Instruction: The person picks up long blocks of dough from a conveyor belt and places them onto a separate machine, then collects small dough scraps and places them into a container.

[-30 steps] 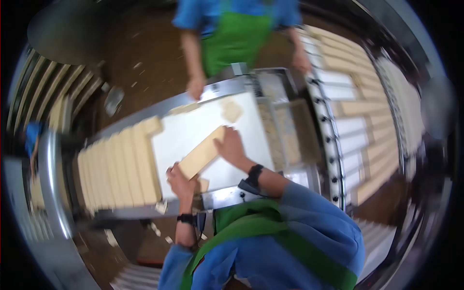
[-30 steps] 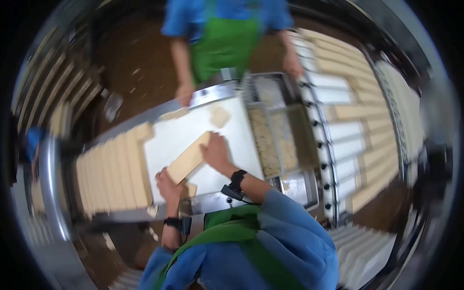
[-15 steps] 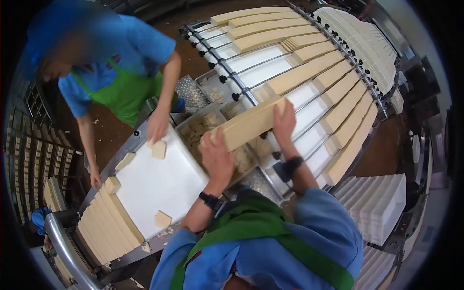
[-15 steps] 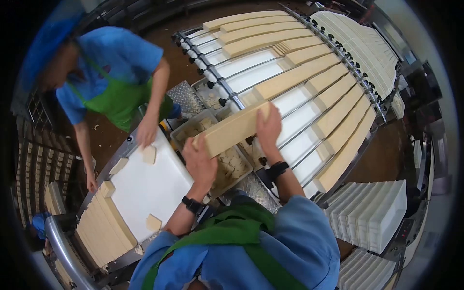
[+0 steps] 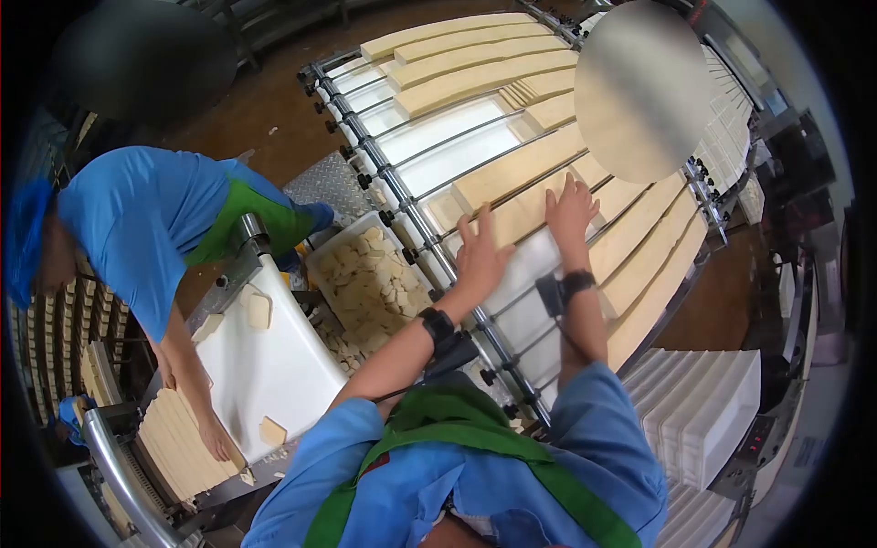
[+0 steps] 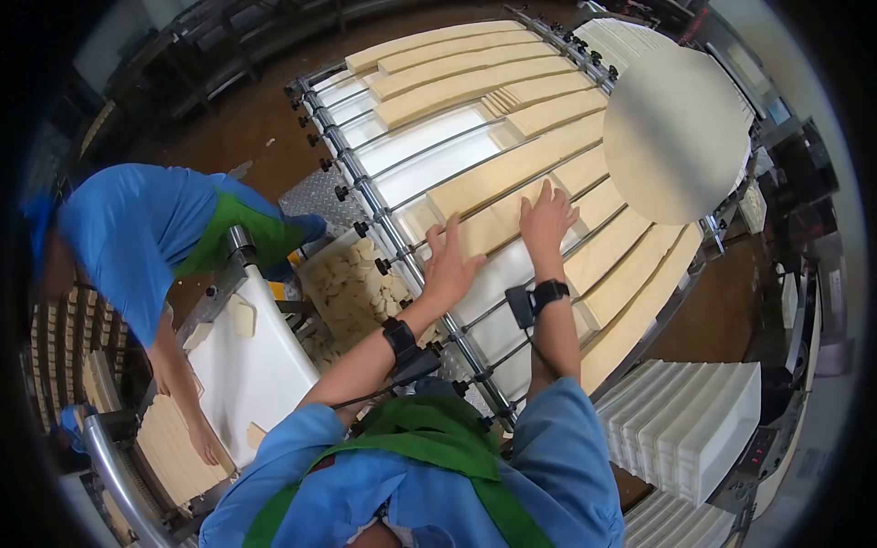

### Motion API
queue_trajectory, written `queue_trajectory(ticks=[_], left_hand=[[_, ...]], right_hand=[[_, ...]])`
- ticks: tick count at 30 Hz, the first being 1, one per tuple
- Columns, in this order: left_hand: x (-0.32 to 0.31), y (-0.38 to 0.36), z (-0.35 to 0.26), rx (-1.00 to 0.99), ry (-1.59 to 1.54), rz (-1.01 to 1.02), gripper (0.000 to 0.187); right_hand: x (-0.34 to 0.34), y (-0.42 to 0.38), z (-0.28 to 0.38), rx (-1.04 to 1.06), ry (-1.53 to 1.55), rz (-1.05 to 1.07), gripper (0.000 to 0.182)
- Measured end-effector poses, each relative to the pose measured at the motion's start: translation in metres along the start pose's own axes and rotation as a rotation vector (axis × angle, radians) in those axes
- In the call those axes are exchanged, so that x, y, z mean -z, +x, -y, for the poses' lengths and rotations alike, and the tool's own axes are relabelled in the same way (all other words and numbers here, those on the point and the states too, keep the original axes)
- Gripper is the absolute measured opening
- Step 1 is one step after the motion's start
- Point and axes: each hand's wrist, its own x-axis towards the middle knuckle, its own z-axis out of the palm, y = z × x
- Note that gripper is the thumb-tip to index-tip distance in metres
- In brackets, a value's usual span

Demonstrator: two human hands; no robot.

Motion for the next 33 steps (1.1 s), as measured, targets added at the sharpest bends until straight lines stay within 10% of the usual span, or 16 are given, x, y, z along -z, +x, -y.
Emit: queue_trajectory(ticks=[8,16,20,24,33], left_hand=[[-0.037,0.01,0.04,0.113,-0.225,-0.33,0.062],[0.068,-0.068,0.071,-0.036,-0.376,-0.48,0.055],[0.137,-0.159,0.129,-0.183,0.094,-0.749,0.053],[0.191,-0.274,0.212,-0.205,0.313,-0.949,0.039],[0.315,-0.529,0.371,1.104,0.467,-1.572,0.065]], right_hand=[[0.02,-0.085,0.06,0.341,0.386,0.153,0.079],[-0.041,-0.089,0.049,0.353,0.03,0.116,0.085],[-0.007,-0.102,0.102,0.337,-0.105,-0.06,0.088],[0.043,-0.153,0.225,0.747,0.364,-0.233,0.063],[0.097,-0.432,0.566,1.566,1.13,0.66,0.05]])
